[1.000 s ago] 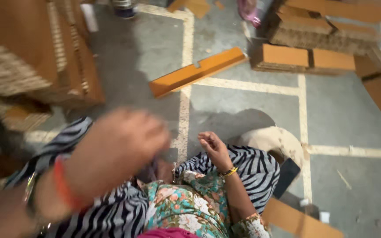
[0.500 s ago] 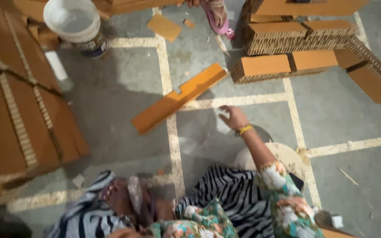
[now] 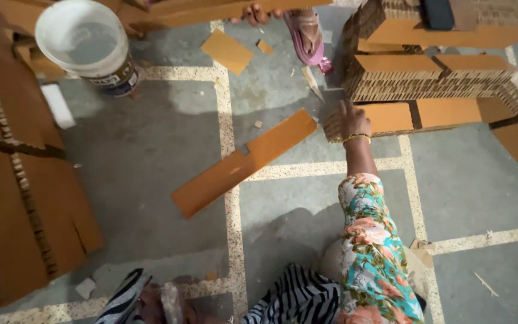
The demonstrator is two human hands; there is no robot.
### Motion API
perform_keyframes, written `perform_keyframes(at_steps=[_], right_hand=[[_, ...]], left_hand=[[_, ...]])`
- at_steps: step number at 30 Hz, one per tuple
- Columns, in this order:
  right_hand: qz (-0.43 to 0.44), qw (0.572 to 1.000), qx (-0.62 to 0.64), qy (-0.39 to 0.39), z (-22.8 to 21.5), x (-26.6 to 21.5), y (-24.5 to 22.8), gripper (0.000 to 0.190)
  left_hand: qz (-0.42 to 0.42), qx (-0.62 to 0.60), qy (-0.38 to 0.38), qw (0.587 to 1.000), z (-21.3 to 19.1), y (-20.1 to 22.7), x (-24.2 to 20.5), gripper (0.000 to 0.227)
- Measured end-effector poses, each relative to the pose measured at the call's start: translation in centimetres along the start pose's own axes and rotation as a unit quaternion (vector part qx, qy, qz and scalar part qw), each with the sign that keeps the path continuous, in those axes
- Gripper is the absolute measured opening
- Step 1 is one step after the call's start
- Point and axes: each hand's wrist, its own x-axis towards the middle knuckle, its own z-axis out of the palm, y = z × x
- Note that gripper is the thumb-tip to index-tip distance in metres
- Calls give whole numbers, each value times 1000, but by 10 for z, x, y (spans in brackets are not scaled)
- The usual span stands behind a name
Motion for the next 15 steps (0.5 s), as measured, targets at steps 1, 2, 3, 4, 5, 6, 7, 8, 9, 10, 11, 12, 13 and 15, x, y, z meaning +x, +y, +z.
perform_keyframes(at_steps=[1, 2, 3, 4, 5, 6, 7, 8, 9, 10, 11, 12, 13, 15], right_hand=[[55, 996, 70, -31, 0, 7, 0, 38], [112, 982, 139, -64, 3, 9, 4, 40], [22, 998, 59, 14, 9, 5, 3, 32], [-73, 993, -21, 95, 10, 0, -1, 27], [-167, 966, -101, 172, 12, -7, 0, 26], [-143, 976, -73, 148, 14, -14, 0, 20], [-118, 984, -45, 125, 20, -27, -5, 15], [-90, 991, -16, 100, 27, -45, -13, 11], [-62, 995, 11, 74, 33, -66, -20, 12], [-31, 998, 38, 51, 37, -88, -27, 15], [-99, 989, 7, 107, 42, -117, -32, 18], [-170, 972, -26, 161, 45, -150, -39, 26], [-200, 954, -94, 201, 43, -181, -51, 32], [-256, 933, -170, 189, 24, -254, -84, 34]], left_hand=[[-6, -4, -2, 1000, 4, 1, 0, 42], [-11, -9, -8, 1000, 6, 3, -1, 43], [-15, -12, -14, 1000, 8, 5, -1, 44], [-16, -15, -16, 1000, 11, 7, 0, 45], [-19, -20, -17, 999, 14, 10, -1, 46], [-22, -22, -15, 999, 16, 12, 1, 47], [-25, -24, -12, 999, 18, 15, 1, 48], [-25, -24, -12, 999, 18, 18, -1, 49], [-26, -26, -11, 999, 18, 22, -4, 50], [-23, -24, -9, 999, 19, 23, -6, 51], [-20, -25, -4, 999, 18, 25, -8, 52], [-21, -26, 2, 999, 21, 27, -12, 53], [-21, -27, 7, 999, 16, 30, -14, 54], [-29, -31, 24, 999, 1, 45, -26, 56]])
